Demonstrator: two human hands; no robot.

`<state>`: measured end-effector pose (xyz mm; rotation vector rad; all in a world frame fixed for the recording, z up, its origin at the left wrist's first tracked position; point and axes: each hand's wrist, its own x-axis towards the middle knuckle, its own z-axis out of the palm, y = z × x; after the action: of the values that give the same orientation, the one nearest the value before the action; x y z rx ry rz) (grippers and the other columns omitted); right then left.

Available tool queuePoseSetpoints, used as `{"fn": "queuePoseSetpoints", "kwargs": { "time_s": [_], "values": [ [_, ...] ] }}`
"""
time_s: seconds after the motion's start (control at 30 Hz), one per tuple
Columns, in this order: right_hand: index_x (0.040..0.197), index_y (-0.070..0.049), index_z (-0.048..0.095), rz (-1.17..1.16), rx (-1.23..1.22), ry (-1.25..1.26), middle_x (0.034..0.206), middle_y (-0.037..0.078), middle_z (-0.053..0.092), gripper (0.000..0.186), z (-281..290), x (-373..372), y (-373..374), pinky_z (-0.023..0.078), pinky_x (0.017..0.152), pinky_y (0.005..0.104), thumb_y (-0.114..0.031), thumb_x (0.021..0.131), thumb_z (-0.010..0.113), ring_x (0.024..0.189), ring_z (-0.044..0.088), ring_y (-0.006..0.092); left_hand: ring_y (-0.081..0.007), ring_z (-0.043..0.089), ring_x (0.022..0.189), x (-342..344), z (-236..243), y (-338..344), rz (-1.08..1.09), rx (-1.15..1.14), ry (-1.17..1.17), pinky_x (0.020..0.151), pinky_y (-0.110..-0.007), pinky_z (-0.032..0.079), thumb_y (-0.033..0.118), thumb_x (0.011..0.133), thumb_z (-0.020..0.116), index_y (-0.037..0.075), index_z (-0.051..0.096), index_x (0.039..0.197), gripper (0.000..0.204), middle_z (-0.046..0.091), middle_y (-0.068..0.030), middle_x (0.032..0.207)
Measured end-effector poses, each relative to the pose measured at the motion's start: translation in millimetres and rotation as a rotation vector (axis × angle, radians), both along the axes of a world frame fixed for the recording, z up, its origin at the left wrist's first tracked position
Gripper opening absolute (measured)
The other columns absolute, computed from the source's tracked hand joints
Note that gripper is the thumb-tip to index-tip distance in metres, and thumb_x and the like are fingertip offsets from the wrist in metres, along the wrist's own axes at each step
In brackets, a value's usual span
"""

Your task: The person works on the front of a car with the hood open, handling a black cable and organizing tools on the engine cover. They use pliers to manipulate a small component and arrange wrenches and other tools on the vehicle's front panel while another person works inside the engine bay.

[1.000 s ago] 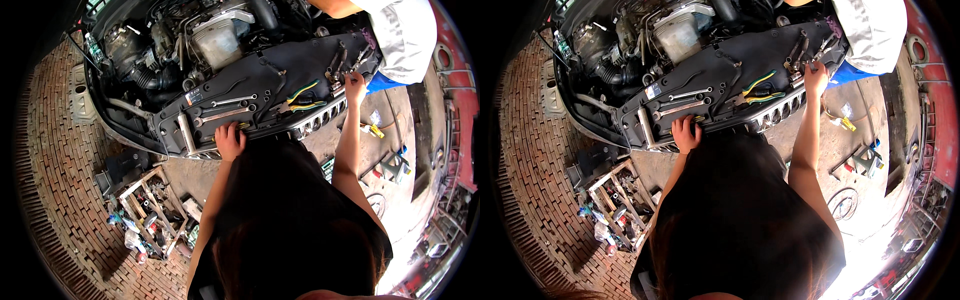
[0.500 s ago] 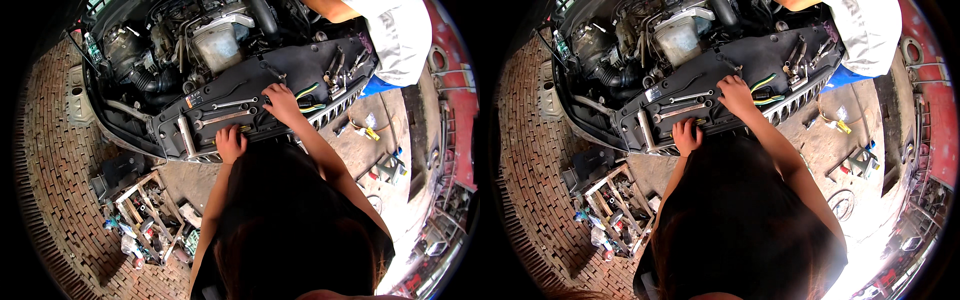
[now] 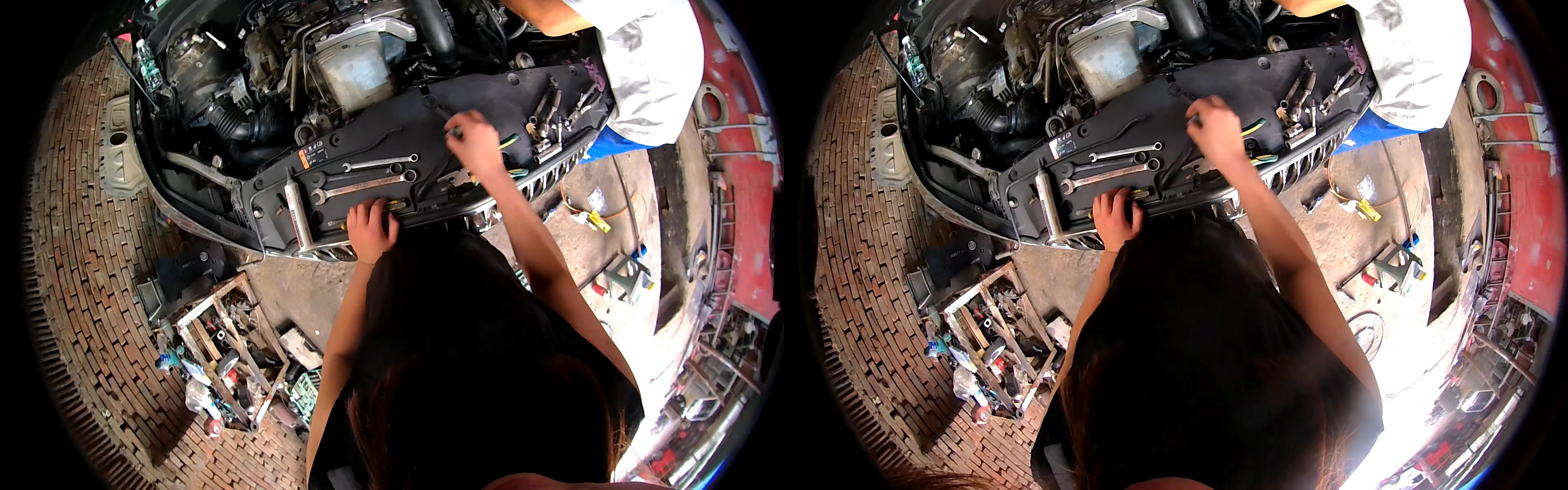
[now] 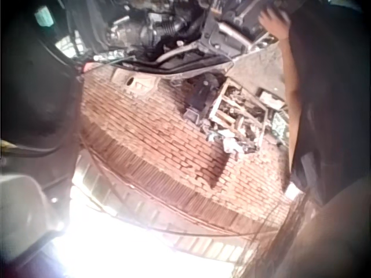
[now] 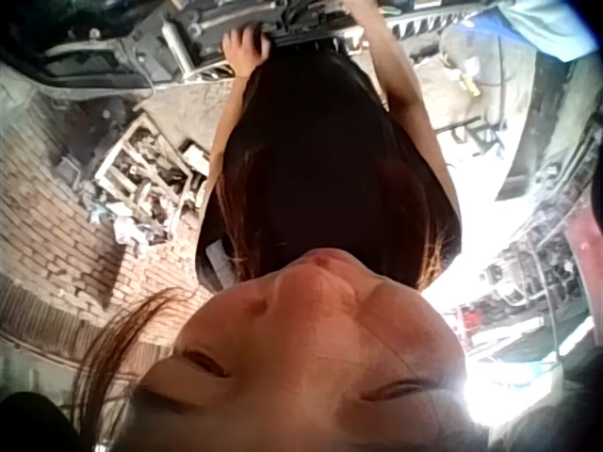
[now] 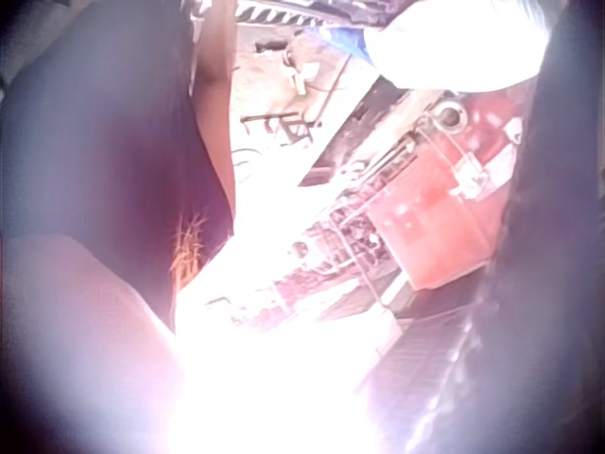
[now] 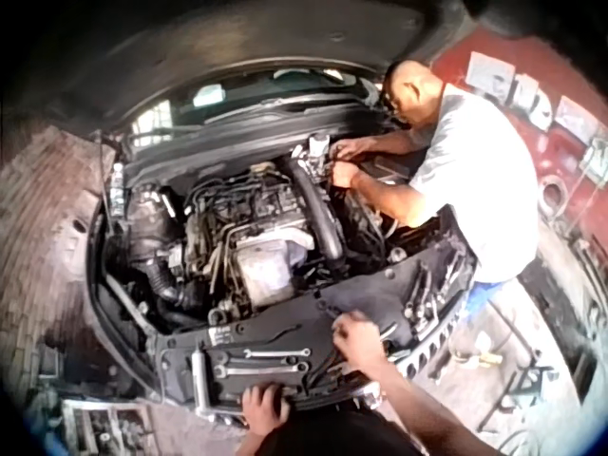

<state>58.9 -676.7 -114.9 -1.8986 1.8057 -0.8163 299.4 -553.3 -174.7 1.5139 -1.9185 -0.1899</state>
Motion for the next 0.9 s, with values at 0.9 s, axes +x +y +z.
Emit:
{"fn": "queuePoseSetpoints", "kwargs": {
  "time_s": [0.9],
  "values": [
    [0.097,-0.005,0.055,-0.190,0.234,0.217,0.086,0.013,0.068,0.041,-19.0,-11.3,-20.4,0.053,0.074,0.0428,-0.032,0.074,0.075,0.082,0.066,0.0349,-0.0322,0.052,0.095,14.4,22.7,-22.9,-0.293,0.249,0.155,0.084,-0.040,0.044,0.004,0.073,0.069,0.008,0.063,0.105,0.033,0.056,-0.0104,0.099]
  ]
}}
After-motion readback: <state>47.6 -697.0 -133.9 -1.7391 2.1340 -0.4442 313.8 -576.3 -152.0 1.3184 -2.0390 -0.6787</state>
